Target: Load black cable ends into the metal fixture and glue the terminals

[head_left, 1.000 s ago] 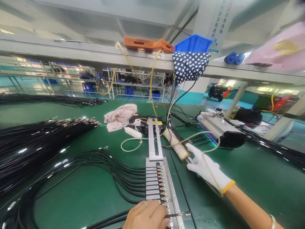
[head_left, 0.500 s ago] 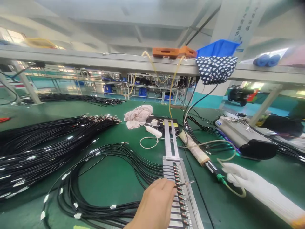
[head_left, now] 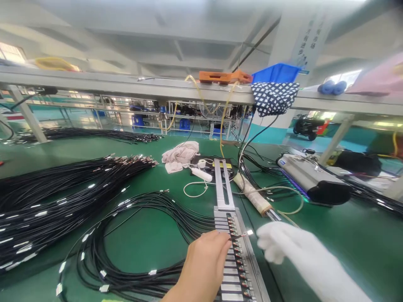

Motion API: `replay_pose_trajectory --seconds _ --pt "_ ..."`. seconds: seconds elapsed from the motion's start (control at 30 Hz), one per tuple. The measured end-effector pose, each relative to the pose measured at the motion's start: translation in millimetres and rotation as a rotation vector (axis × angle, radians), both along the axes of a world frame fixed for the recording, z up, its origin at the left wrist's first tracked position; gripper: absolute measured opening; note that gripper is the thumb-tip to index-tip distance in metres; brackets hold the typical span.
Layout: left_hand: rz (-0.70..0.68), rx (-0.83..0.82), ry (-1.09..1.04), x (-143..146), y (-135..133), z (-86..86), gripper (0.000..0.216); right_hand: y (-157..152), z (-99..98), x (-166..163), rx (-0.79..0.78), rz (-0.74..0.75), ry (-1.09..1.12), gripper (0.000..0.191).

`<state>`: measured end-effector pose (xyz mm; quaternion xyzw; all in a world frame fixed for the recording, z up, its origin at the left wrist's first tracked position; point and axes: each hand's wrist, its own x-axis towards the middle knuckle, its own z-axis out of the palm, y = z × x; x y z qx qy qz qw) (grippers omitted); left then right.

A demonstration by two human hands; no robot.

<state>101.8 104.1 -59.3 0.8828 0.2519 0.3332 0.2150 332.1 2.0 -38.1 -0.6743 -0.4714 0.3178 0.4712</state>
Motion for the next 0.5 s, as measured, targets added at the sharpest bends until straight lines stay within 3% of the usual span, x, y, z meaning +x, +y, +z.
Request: replay_pose_trajectory --seconds 0.07,0.17,0.23,0.37,0.5 --pt "-0.003 0.052 -0.005 -0.4 1.1 -1.7 0.03 20.6 -5.9 -29.0 -0.038 0.135 0.234 0.058" --pt "-0.031 0.025 -0.06 0.0 1.6 -2.9 0.031 33.0 -11.7 -46.0 -0.03 0.183 0.349 0.059" --pt "-0.073 -0.059 -0.124 1.3 0.2 -2.8 0.03 30.7 -14.9 -48.0 -0.014 0.196 0.417 0.056" --pt "-0.158 -0.269 -0.161 4.2 -4.9 2.1 0.03 19.1 -20.0 -52.1 0.004 0.199 0.496 0.033" --pt "-0.172 -0.436 -0.148 5.3 -7.9 6.9 0.032 14.0 -25.7 -59.2 0.021 0.191 0.575 0.031"
